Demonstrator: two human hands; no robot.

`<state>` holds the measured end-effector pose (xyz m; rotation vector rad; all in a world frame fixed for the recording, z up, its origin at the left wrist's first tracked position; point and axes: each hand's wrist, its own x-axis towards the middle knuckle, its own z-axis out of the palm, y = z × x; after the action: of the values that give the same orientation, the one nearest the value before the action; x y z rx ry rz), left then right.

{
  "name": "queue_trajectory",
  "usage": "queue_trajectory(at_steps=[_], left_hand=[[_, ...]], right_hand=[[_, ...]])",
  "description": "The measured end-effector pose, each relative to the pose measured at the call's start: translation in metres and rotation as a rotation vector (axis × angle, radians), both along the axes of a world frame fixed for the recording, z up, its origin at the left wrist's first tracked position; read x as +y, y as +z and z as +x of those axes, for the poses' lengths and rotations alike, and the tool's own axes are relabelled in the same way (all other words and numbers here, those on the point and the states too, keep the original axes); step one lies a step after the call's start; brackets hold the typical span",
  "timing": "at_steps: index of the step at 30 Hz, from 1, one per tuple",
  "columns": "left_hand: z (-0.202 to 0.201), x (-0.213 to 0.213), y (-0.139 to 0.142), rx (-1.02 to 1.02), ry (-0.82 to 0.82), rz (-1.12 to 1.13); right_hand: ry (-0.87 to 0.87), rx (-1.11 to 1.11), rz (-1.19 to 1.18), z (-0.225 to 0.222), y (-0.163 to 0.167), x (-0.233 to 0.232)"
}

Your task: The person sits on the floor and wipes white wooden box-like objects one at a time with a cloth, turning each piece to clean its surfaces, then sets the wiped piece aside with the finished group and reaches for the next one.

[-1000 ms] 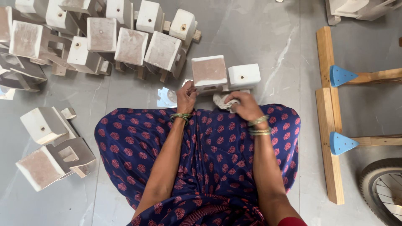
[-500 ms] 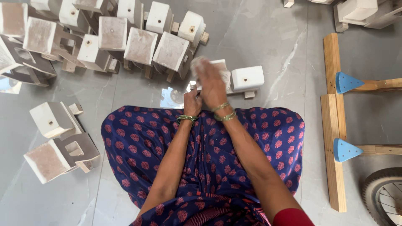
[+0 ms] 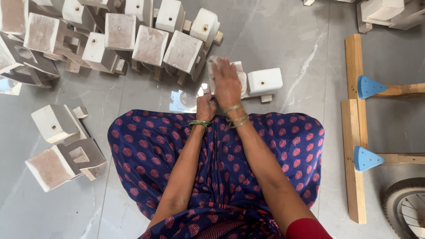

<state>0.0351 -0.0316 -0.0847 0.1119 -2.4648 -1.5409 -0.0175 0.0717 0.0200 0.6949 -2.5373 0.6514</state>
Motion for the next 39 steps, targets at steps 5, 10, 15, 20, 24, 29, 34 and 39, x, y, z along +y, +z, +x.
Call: queue_trajectory(at_steps=[5,10,15,20,24,29,34,39], left_hand=[[0.002,0.000,-0.001,0.058,-0.009,0.034],[0.002,0.005,0.010,0.056,-0.027,0.041],[0.003,0.002,0.010,0.171,-0.043,0.046],[0.001,-0.003,0.012,-0.172,-0.015,0.075],[0.009,-0.017,0.028,-0.226,-0.329,0.367],[0.009,-0.011,0.034,-0.034,-0.323,0.714],[-0.005,0.017,0.017,-0.086,-0.098,0.872],[-0.018,0.020,0.018,-0.117,-0.009,0.916]], right_hand=[[0.137,-0.116,0.027,0.040,0.010,0.024],[-0.043,-0.063,0.066,0.015,0.007,0.044],[0.044,0.037,0.028,-0.014,0.002,0.012],[0.221,-0.073,0.013,0.040,0.016,0.023],[0.181,-0.106,0.002,0.069,0.020,0.059],[-0.085,0.006,-0.215,0.029,-0.003,0.136],[-0.192,0.060,-0.133,-0.036,-0.045,0.147],[0.038,-0.089,-0.121,-0.002,-0.061,0.121]])
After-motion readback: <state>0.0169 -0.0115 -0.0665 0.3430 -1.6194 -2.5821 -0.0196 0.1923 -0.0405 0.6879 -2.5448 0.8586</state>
